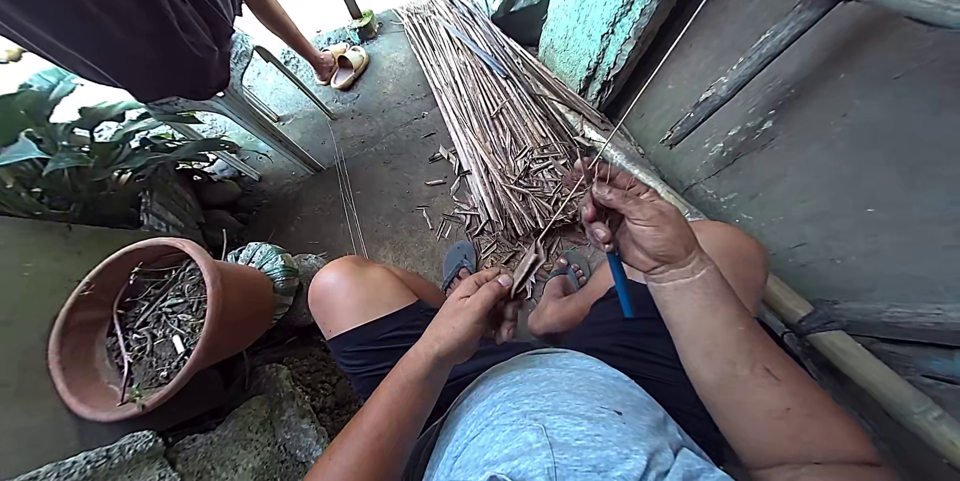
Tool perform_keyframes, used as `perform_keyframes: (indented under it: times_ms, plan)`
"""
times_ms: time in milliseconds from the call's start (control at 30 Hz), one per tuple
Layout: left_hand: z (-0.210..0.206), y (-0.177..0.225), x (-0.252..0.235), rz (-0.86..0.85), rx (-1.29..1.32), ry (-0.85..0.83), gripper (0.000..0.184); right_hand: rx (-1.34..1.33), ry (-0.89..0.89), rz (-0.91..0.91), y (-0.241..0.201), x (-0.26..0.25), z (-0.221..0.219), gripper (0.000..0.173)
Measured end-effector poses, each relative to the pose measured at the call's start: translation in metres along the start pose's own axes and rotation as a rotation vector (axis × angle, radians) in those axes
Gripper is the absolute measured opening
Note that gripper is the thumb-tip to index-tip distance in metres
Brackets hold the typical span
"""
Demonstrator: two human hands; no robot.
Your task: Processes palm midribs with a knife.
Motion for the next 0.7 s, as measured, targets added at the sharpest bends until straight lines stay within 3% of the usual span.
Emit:
perform_keyframes:
  times_ms: [100,200,333,467,700]
  plan:
    - [0.000,-0.005,0.003,0.041,0.167,-0.012,0.024,0.012,0.002,-0.003,0.000,-0.004,0.002,0.035]
    - [0.003,-0.005,0.000,0.010,0.189,0.120,0.022,0.111,-0.013,-0.109,0.015,0.004,-0.004,0.028]
    - [0.005,0.003,-0.005,-0.040,0.157,0.264,0.024,0.157,-0.260,-0.268,0.047,0.026,-0.014,0.023]
    - [-0.002,0.004,-0.010,-0.095,0.082,0.198,0.024,0.123,-0.461,-0.375,0.067,0.043,-0.027,0.023]
    - [-0.015,0.010,-0.007,-0.064,0.250,0.035,0.019,0.181,-0.507,-0.253,0.059,0.036,-0.026,0.018]
Point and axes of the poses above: each hand's wrist, its own x-axis away from the middle knuckle, its own z-axis out of the back of the hand, y = z × x, the point moved 5 cm from there along -x, towards the middle knuckle, and after that the axes turned 8 degrees about -x, right-handed, at the moved point
